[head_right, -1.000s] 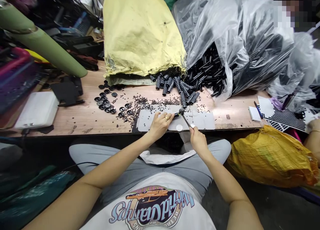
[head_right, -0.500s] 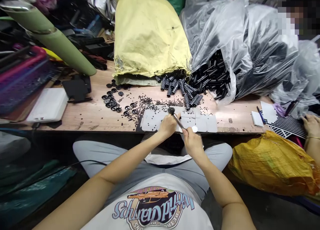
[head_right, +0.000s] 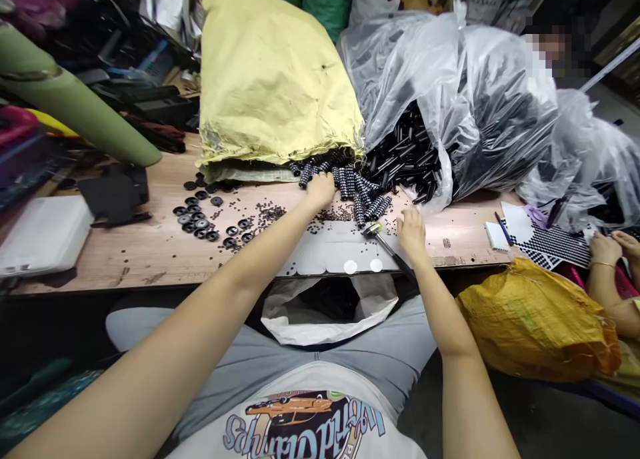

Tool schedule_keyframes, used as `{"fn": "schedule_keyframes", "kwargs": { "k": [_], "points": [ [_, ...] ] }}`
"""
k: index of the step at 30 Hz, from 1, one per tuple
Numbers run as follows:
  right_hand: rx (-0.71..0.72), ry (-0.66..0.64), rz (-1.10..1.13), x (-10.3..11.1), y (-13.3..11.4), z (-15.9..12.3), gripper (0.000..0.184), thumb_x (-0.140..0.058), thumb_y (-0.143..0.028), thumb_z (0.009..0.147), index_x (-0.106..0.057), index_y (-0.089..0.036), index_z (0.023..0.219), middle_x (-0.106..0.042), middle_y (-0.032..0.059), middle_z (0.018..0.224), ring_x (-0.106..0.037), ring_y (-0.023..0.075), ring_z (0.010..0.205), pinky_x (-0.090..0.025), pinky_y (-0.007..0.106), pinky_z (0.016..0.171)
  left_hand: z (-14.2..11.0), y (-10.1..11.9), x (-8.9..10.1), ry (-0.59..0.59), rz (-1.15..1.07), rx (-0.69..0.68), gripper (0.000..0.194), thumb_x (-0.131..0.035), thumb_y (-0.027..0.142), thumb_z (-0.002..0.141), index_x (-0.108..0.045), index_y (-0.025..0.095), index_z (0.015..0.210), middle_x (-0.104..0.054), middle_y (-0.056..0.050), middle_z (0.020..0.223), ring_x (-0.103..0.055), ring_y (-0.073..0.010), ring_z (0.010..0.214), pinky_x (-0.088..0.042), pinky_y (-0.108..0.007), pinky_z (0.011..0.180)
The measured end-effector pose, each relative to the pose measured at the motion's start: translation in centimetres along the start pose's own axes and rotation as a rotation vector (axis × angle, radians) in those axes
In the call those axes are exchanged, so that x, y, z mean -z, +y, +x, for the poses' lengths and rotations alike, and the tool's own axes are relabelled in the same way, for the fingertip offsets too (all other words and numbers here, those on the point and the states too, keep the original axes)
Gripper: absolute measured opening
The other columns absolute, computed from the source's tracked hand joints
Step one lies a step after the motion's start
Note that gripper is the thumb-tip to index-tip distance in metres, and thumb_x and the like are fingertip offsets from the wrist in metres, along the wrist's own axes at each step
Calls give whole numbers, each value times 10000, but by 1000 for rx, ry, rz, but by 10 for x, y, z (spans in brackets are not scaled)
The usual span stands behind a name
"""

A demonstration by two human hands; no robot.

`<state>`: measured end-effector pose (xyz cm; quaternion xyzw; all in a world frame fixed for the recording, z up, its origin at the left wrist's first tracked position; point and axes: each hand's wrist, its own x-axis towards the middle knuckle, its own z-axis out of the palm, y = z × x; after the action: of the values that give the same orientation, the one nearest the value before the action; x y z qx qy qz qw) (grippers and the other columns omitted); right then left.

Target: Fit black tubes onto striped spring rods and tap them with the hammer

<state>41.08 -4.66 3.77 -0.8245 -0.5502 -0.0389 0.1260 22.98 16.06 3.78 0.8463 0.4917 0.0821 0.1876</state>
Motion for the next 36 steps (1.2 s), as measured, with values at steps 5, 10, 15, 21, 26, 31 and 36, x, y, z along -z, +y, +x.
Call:
{"fn": "schedule_keyframes", "kwargs": {
  "k": [5,10,15,21,26,31,36],
  "points": [
    [13,-70,83,-14,-4,89,313,-384,-110,913,-584,-74,1151,-576,195,1215,-459,263,1109,-343,377,927,-41,2,-10,-6,57,-95,498,-398,4,808,-440,18,1303,-537,-251,1227,-512,-323,1149,-444,-426,926],
    [43,-122,206,-14,-8,81,192,-466,-102,868,-646,-102,933,-664,141,1006,-563,204,959,-417,342,877,-83,-12,-6,93,-577,57,496,-452,88,818,-437,124,1313,-577,-171,1176,-613,-202,863,-513,-325,726],
    [77,-67,1032,-19,-42,-6,266,-550,-440,858,-599,-188,924,-666,48,883,-619,150,742,-526,336,728,-121,0,-3,-179,-1483,284,263,-623,308,781,-563,122,958,-619,-51,823,-439,-48,475,-296,-165,395],
    [321,-133,871,0,-88,-54,613,-717,-577,690,-560,-216,1161,-584,127,1234,-568,270,1143,-497,457,931,-150,18,-4,-68,-1560,188,338,-812,308,566,-573,142,739,-504,57,564,-375,-28,410,-270,-165,384],
    [531,-143,500,25,-98,-38,1034,-826,-408,606,-272,-239,1462,-358,140,1463,-311,328,1389,-287,538,1142,-162,16,-3,-14,-1439,117,340,-791,357,616,-612,142,809,-519,58,545,-388,-35,393,-280,-170,387],
    [500,-124,569,22,-101,-50,1133,-826,-421,612,-150,-215,1497,-305,163,1457,-270,320,1408,-287,515,1161,-171,9,3,-133,-1593,83,522,-630,542,762,-598,160,1116,-492,66,545,-391,-51,346,-253,-167,335],
    [510,-153,677,24,-107,-67,1180,-827,-489,599,-122,-209,1503,-283,181,1461,-262,332,1413,-348,517,1129,-180,11,5,-157,-1599,150,570,-582,525,814,-557,184,1270,-439,86,483,-339,-50,310,-219,-160,322]
  ]
}}
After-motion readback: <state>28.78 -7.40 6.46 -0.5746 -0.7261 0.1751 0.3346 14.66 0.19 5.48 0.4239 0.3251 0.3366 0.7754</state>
